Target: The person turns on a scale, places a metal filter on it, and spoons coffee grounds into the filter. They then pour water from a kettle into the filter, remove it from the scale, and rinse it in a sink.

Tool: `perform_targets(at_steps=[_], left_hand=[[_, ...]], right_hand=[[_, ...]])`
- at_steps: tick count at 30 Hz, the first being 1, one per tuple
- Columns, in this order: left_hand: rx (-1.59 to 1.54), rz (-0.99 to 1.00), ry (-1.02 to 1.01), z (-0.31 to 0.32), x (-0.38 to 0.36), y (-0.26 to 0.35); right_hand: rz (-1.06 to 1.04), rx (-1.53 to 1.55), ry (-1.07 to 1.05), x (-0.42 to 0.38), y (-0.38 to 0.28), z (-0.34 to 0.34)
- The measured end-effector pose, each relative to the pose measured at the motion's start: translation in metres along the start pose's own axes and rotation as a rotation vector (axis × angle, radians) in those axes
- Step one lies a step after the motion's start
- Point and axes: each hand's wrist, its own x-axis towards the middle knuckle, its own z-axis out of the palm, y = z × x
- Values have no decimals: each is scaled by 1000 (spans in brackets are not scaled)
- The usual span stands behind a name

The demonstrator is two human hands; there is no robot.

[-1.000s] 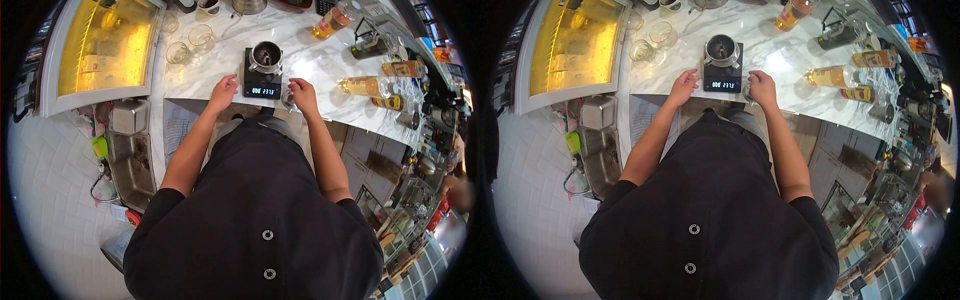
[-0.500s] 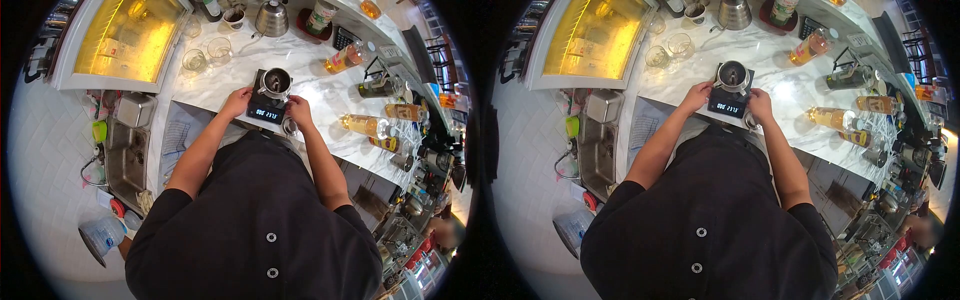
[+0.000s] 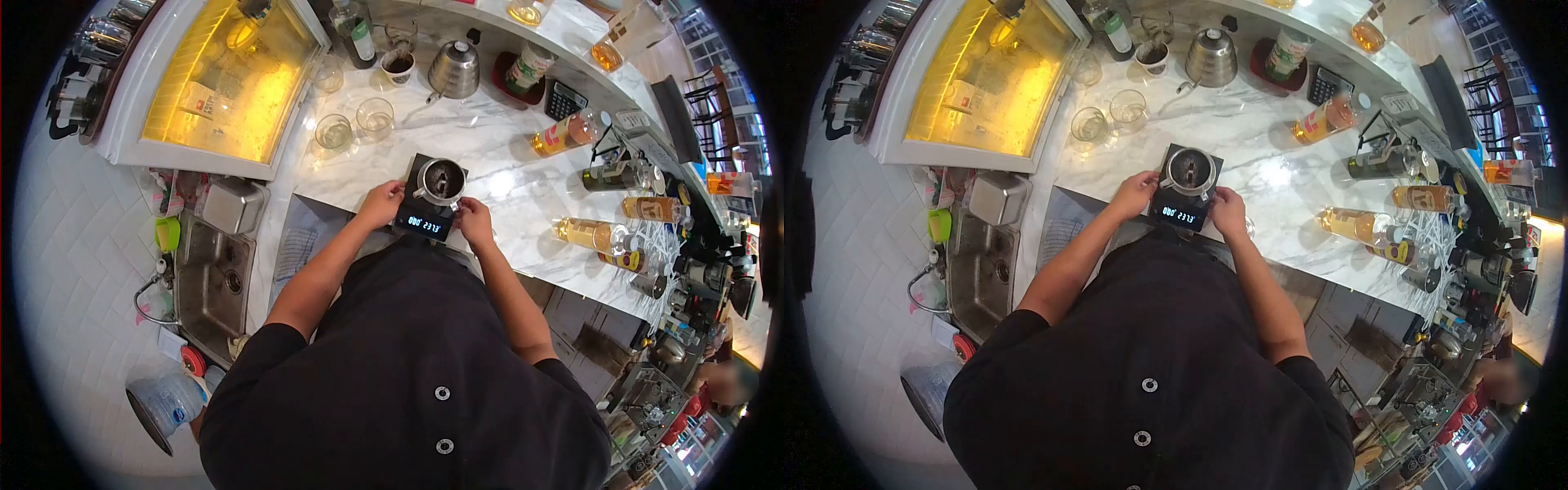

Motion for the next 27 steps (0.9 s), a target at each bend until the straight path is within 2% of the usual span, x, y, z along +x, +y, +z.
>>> perform_targets(at_steps=[5,9,11,14,16,17,19,21,24,27], left_hand=[[-91,18,-84,-7,-2,-7],[-77,70,-85,-30,-7,-13],[-91,82,-69,-56,-14,-6],[-154,62,-25,-97,-12,13],[-206,179,114,-120,11,19],[-206,176,116,-133,22,32],[-43,350,268,-158,54,68],[-24,390,320,-170,97,86],[137,384,284,-184,159,102],[307,377,242,-187,200,107]], right_hand=[[35,77,15,1,5,-2],[28,-31,158,-12,-29,-28],[-72,-1,228,-14,-53,-38],[-207,26,201,-2,-120,-37],[-304,-1,172,25,-162,-26],[-347,-16,151,42,-183,-17],[-487,-109,112,77,-222,4],[-490,-189,100,106,-261,27],[-505,-275,121,163,-295,52],[-433,-318,109,206,-317,68]])
